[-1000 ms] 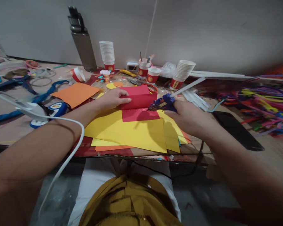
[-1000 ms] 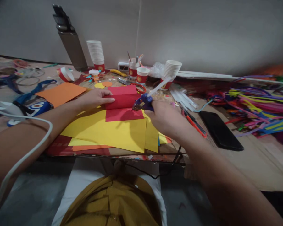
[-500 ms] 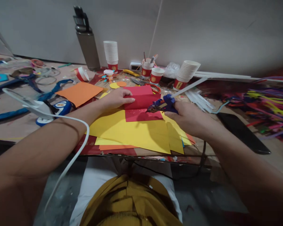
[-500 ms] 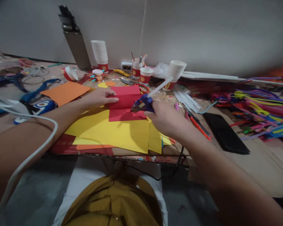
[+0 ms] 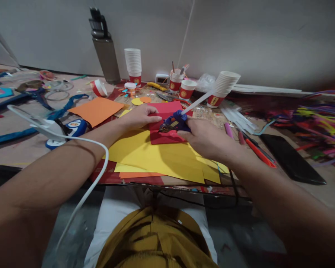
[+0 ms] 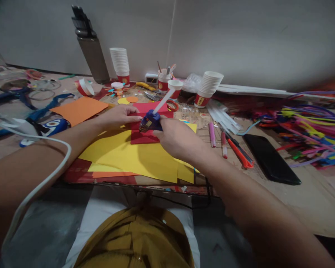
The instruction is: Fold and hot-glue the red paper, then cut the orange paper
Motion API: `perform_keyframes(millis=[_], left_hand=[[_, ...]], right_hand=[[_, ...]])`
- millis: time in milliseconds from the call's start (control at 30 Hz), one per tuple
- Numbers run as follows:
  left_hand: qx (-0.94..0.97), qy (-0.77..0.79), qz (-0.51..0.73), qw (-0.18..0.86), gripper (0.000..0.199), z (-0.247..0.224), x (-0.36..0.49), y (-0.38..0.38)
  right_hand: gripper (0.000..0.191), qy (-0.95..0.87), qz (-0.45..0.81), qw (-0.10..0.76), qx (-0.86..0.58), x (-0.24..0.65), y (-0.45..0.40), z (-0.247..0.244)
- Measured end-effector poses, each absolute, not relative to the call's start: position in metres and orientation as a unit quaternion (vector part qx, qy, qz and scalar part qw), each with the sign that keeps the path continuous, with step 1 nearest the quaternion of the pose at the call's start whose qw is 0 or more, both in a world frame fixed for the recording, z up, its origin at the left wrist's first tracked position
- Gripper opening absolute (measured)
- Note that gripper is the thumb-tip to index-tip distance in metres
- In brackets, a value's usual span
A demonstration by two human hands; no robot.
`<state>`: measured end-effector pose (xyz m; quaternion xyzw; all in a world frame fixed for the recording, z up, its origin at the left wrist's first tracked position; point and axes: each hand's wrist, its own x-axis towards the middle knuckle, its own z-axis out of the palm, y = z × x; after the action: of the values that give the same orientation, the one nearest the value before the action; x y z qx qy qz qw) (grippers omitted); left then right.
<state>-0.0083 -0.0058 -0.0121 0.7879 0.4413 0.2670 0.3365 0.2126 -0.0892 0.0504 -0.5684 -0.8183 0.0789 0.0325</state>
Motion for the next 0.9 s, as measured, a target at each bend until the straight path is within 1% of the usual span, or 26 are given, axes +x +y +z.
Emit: perform_keyframes(millis=[267, 467, 633, 700, 833, 900], left_hand=[[0.78, 0.447, 0.258, 0.355, 0.028, -0.011, -0.009, -0.007], [0.786, 0.442, 0.266, 0.339, 0.03, -0.011, -0.008, -0.006], [0.787, 0.443, 0.259, 0.344, 0.028, -0.012, -0.01, -0.005], [0.783, 0.444, 0.253, 0.354, 0.029, -0.012, -0.011, -0.005], [0.786, 0.43, 0.211, 0.391, 0.035, -0.011, -0.013, -0.005], [0.791, 0.42, 0.192, 0.402, 0.037, -0.01, -0.014, -0.007]], right_hand=[[0.031, -0.8, 0.049, 0.012, -0.598, 0.226, -0.09, 0.052], [0.029, -0.819, 0.087, 0.024, -0.567, 0.213, -0.092, 0.051], [0.027, -0.794, 0.096, 0.057, -0.598, 0.239, -0.084, 0.044], [0.024, -0.778, 0.135, 0.075, -0.609, 0.254, -0.081, 0.038], [0.022, -0.711, 0.293, 0.141, -0.623, 0.276, -0.083, 0.028], [0.02, -0.686, 0.327, 0.155, -0.632, 0.281, -0.087, 0.027]])
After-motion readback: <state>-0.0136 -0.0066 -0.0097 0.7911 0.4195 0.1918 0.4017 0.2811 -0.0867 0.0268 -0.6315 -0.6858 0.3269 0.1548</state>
